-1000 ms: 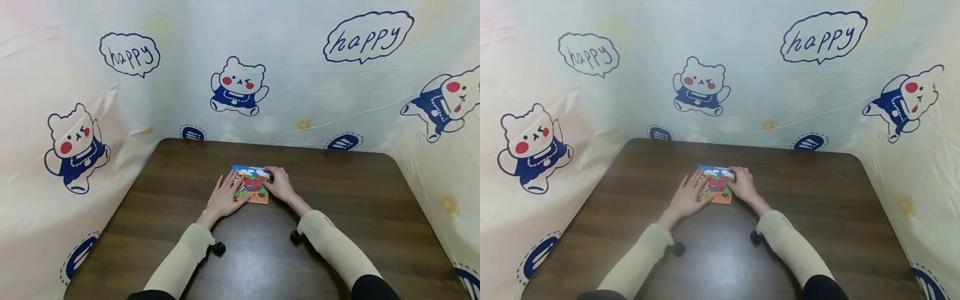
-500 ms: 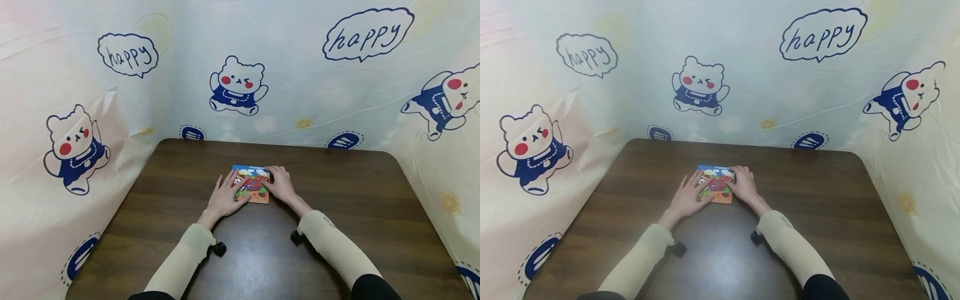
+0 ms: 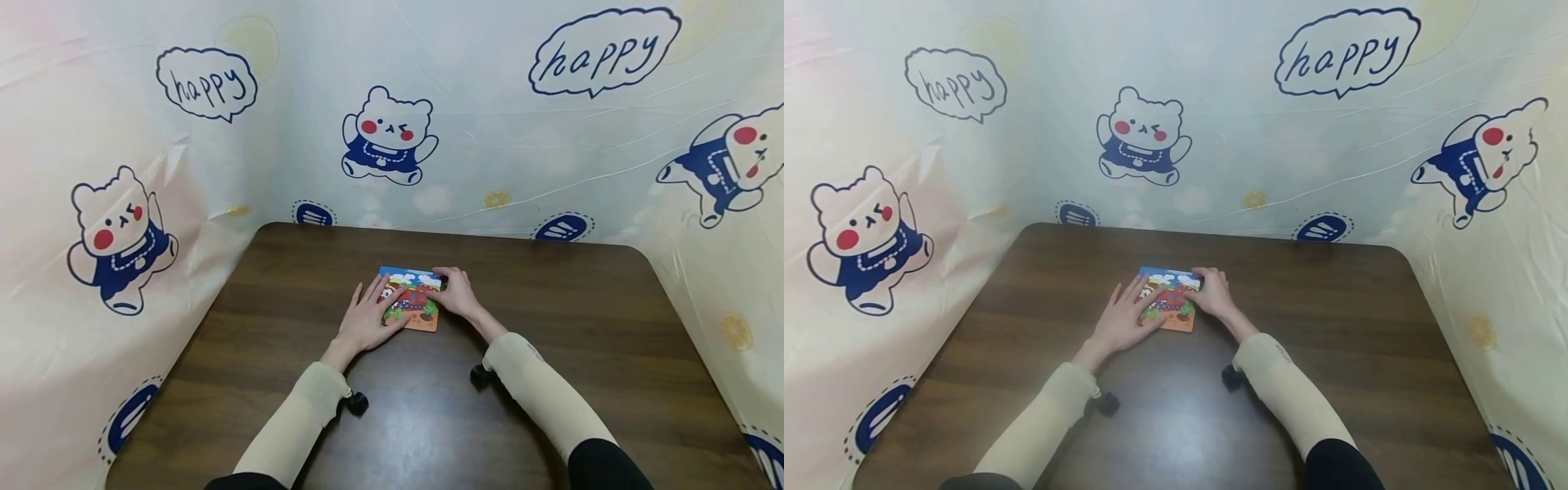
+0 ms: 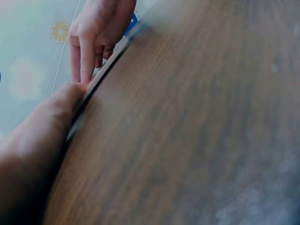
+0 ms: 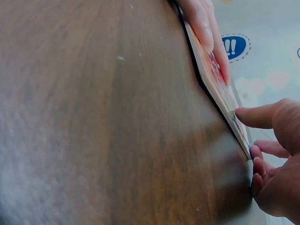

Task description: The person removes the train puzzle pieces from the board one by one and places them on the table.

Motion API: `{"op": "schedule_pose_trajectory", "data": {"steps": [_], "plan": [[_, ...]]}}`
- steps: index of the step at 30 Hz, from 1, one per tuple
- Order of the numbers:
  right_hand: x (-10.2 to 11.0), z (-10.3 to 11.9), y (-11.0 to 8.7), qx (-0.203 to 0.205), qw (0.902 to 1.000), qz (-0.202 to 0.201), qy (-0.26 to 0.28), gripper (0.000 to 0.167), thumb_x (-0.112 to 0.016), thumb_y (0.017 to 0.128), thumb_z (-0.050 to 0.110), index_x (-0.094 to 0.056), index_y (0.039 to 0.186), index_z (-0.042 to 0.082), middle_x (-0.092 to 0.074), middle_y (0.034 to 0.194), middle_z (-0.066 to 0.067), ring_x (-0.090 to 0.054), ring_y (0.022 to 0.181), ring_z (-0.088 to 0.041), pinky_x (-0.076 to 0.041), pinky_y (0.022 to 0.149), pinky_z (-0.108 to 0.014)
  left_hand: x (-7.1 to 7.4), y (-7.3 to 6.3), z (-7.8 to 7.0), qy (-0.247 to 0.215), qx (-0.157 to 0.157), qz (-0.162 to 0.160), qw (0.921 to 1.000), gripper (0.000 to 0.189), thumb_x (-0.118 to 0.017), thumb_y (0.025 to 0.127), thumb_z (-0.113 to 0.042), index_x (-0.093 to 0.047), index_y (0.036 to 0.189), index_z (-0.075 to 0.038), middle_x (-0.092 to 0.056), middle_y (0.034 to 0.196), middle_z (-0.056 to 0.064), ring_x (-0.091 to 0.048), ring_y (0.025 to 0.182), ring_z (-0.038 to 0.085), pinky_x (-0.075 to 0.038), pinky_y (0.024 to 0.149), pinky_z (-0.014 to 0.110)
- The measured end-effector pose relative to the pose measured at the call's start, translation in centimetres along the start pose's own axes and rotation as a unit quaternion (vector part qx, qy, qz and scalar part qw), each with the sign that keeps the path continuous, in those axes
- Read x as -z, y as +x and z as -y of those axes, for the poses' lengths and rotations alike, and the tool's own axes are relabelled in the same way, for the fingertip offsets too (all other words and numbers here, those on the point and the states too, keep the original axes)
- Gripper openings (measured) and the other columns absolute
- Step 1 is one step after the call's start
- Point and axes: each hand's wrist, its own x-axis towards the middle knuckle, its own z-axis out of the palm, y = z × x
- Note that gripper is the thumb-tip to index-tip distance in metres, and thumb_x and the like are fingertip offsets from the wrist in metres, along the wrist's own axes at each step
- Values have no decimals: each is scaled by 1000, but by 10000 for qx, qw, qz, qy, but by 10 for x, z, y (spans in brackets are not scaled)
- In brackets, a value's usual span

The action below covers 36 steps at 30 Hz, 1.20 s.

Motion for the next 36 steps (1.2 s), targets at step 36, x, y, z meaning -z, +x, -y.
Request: {"op": "schedule_pose_trajectory", "data": {"steps": [36], "plan": [[-2, -11, -1, 369, 9993, -35, 107, 48, -84, 99, 15, -70, 144, 6, -66, 135, -21, -54, 118, -35, -45, 103, -49, -3, 12, -19, 59, 349, -236, 9991, 94, -49, 95, -90, -29, 174, -44, -19, 186, 10, -14, 174, 36, -8, 138, 70]]}}
